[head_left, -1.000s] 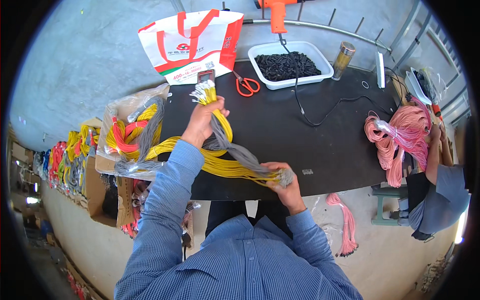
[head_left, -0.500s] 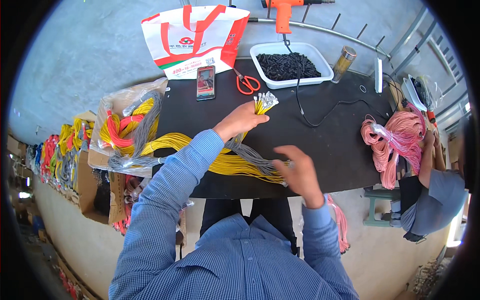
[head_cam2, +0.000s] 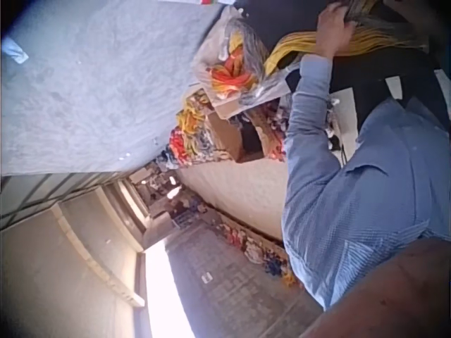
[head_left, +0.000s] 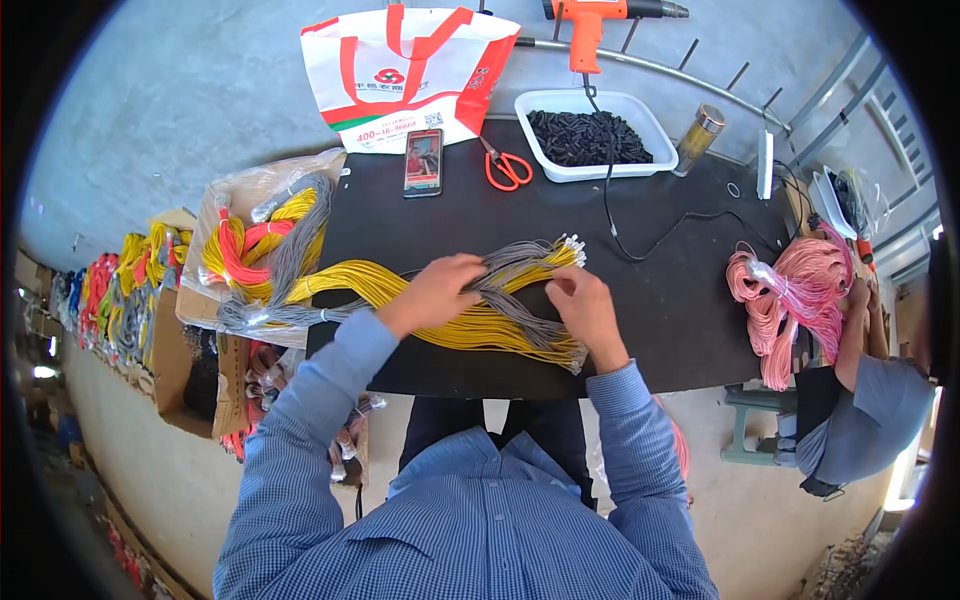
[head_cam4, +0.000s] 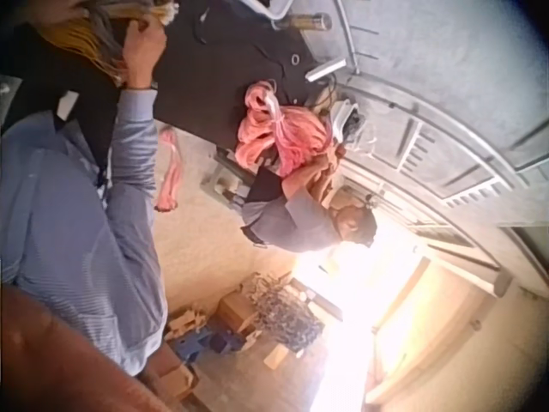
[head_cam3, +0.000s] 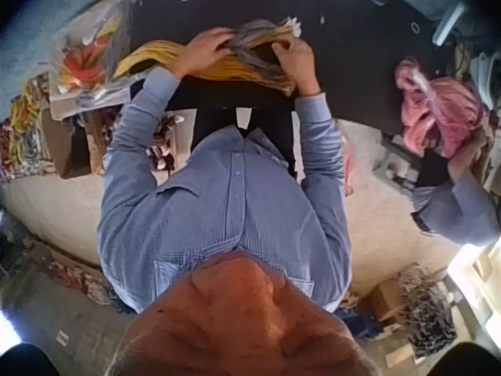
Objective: Assembling and organizing yellow wire harnesses by attaching small connectors to the wire ends.
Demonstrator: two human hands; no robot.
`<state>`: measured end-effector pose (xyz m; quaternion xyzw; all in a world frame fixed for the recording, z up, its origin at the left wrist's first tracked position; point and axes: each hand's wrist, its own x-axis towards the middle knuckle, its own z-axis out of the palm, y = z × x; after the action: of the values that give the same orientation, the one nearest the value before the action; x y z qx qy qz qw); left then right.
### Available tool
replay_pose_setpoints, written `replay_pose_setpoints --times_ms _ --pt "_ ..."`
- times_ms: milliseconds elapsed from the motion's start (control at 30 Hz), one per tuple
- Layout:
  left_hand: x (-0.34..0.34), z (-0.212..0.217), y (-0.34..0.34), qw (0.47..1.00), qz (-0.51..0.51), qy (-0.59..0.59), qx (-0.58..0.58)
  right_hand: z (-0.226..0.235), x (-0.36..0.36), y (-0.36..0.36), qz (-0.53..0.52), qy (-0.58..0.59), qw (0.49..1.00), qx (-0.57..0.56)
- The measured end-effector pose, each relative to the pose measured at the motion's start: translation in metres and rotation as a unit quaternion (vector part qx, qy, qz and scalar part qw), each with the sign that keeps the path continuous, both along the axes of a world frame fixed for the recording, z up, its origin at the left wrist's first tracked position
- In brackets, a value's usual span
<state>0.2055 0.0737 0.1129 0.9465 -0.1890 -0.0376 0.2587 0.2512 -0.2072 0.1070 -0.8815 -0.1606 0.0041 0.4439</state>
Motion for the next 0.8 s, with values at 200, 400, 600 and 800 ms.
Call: replay_pose_setpoints --times_ms 200,400,600,800 --pt "-0.055 -0.021 -0.023 0.974 0.096 -0.206 -0.008 0.020 -0.005 0.004 0.185 -0.076 0.970 -0.136" --pt "-0.072 -0.019 -0.025 0.966 0.110 -0.234 -0.008 0.009 0.011 0.026 0.210 0.022 0.964 -0.159" --pt "-0.078 -0.013 -0.034 0.977 0.110 -0.181 0.019 0.010 0.033 0.039 0.175 0.060 0.973 -0.135" --pt "-0.072 -0.013 -0.047 0.980 0.081 -0.182 0.025 0.013 0.021 0.050 0.220 0.048 0.956 -0.190"
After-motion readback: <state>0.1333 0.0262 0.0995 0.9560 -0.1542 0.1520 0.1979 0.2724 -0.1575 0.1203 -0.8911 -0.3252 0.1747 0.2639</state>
